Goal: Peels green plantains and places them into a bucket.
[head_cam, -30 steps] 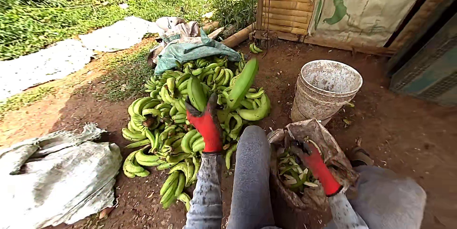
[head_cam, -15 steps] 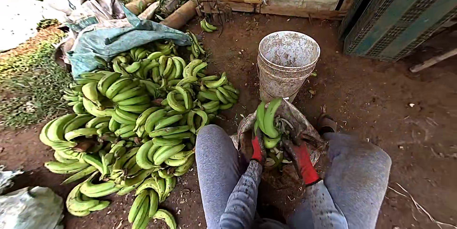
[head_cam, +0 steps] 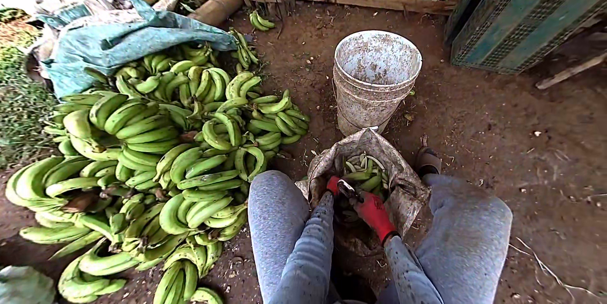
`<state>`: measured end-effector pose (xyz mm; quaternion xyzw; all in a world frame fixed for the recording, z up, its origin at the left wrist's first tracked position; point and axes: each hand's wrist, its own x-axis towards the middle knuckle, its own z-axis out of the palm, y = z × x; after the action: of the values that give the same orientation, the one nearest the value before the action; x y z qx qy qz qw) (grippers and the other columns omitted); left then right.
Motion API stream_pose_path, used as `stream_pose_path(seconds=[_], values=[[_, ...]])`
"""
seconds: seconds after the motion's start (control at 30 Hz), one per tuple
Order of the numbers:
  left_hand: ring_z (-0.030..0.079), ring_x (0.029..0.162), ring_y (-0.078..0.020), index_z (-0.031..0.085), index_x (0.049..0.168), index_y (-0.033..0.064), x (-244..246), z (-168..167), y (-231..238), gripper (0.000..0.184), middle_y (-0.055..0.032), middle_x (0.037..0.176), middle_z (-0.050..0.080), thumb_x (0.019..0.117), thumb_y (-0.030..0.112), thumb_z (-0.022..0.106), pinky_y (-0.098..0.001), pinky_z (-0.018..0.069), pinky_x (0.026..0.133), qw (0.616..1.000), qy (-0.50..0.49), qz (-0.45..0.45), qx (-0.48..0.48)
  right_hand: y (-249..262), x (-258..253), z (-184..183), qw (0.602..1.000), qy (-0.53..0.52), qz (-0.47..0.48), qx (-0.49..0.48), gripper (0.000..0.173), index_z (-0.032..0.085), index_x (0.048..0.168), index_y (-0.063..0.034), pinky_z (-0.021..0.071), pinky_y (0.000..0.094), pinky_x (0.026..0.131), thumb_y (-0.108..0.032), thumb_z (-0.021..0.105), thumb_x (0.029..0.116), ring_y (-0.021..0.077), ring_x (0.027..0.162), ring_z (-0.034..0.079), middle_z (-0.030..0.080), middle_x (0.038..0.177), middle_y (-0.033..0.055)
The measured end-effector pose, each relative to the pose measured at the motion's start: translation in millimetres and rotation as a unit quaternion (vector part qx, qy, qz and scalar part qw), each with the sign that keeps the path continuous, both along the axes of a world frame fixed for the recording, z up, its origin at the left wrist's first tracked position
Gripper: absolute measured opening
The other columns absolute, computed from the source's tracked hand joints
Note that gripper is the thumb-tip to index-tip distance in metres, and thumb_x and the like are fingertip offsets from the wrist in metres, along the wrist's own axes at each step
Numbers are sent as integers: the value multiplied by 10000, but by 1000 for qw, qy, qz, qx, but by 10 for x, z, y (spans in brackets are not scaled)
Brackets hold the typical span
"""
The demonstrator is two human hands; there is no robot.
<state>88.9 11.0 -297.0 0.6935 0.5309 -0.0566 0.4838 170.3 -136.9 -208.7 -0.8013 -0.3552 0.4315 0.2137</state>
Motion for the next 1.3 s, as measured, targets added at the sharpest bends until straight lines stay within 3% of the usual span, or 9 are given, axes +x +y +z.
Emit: stream_pose_path(seconds=[0.17,0.27,0.4,0.57,0.9,0.97,1.07,1.17,1.3], values=[[591,1242,-267,514,1401,-62,172,399,-161,544,-243,1342,603,925,96,723,-396,471,1078,934,-255,246,48,-72,152,149,976,7,-169,136,440,584,1408,-27,537,475,974,-270,576,1042,278,1046,697,715,1159,176],[594,1242,-235,463,1465,-20,174,545,-245,711,-208,1369,592,851,117,795,-379,484,1078,920,-314,221,74,-97,206,93,956,59,-231,169,439,501,1470,-26,577,390,687,-256,469,1097,202,742,660,683,999,142],[561,1309,-320,519,1437,-14,176,551,-85,656,-240,1375,596,883,213,787,-471,406,1146,984,-137,62,95,-118,90,-112,976,101,-182,57,510,469,1492,-9,480,503,1036,-341,450,1107,328,1167,638,635,1309,239],[642,1044,-262,576,1306,-70,137,51,-206,468,-232,1180,653,878,36,733,-413,536,926,932,-243,268,-20,-141,-16,-379,987,92,-127,-47,464,498,1454,6,440,516,1095,-298,456,1106,357,1267,595,615,1348,253],[629,863,-186,587,1220,-39,7,86,-254,447,-144,1013,648,785,-20,690,-360,549,763,897,-319,297,-68,2,11,-573,975,169,-141,-17,413,576,1349,21,500,418,852,-268,375,1133,256,922,601,628,1113,200],[632,840,-180,572,1200,-27,-15,66,-302,455,-124,982,645,758,-10,681,-351,553,730,884,-348,298,-98,31,43,-628,982,148,-108,-55,427,582,1331,32,490,450,911,-279,369,1133,295,999,613,629,1154,229],[662,786,-177,552,1122,-3,139,383,-342,388,-100,896,659,747,20,646,-351,579,698,849,-439,255,-148,10,44,-708,991,65,-15,-114,479,556,1409,1,430,548,1112,-338,393,1112,374,1302,580,615,1358,257],[675,836,-206,589,1235,8,255,1023,-184,492,-127,968,689,771,77,738,-387,587,768,855,-476,172,-112,60,-99,-475,989,-2,53,-135,515,483,1464,-35,468,573,1068,-381,401,1092,374,1276,609,637,1335,229],[598,615,-150,604,1196,174,155,1725,-3,436,-24,806,610,1031,558,479,-351,574,598,852,-485,168,-108,85,-394,-107,961,61,225,-147,537,584,1402,-54,426,637,1079,-444,388,1090,394,1315,572,615,1382,231]])
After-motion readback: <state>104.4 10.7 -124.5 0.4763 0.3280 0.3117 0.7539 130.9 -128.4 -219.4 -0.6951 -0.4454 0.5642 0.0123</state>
